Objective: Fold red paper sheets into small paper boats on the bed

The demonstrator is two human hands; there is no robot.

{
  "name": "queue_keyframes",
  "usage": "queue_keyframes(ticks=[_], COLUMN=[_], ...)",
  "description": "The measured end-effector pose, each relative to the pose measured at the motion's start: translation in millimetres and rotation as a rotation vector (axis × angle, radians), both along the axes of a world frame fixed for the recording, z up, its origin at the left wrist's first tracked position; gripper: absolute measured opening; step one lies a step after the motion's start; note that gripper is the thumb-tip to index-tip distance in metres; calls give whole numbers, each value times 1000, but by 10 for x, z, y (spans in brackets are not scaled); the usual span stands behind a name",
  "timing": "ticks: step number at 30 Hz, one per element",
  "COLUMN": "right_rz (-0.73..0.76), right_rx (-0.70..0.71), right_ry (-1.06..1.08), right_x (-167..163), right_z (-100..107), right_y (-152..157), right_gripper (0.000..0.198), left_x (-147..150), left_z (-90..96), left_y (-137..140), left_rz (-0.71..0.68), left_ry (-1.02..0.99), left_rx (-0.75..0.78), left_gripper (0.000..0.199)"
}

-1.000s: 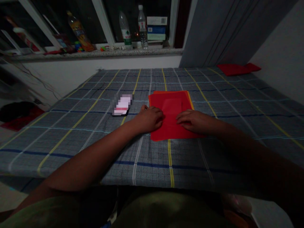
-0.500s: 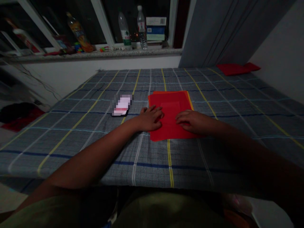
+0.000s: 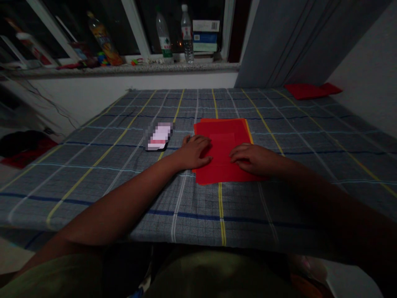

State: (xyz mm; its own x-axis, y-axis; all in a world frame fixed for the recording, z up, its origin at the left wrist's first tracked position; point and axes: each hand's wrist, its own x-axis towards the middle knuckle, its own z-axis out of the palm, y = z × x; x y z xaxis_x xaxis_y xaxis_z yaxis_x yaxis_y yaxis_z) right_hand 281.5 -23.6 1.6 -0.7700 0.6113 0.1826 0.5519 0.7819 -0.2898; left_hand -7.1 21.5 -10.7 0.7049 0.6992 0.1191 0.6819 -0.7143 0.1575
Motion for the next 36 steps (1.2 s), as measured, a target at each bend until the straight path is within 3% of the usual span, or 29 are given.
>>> queue_keyframes(ticks=[8, 19, 36], right_rz=[3, -35, -70], right_rx=[8, -11, -3], right_ry=[3, 11, 14], right_x=[-14, -83, -154], right_z=[-11, 15, -5], right_y=[-1, -37, -71], right_gripper=[24, 21, 16], left_x=[53, 29, 2], left_z=[68, -6, 33], left_y=[-9, -36, -17], left_rz=[47, 28, 15], left_ry=[106, 31, -4], left_rx=[-128, 23, 42], left_gripper=[60, 56, 52])
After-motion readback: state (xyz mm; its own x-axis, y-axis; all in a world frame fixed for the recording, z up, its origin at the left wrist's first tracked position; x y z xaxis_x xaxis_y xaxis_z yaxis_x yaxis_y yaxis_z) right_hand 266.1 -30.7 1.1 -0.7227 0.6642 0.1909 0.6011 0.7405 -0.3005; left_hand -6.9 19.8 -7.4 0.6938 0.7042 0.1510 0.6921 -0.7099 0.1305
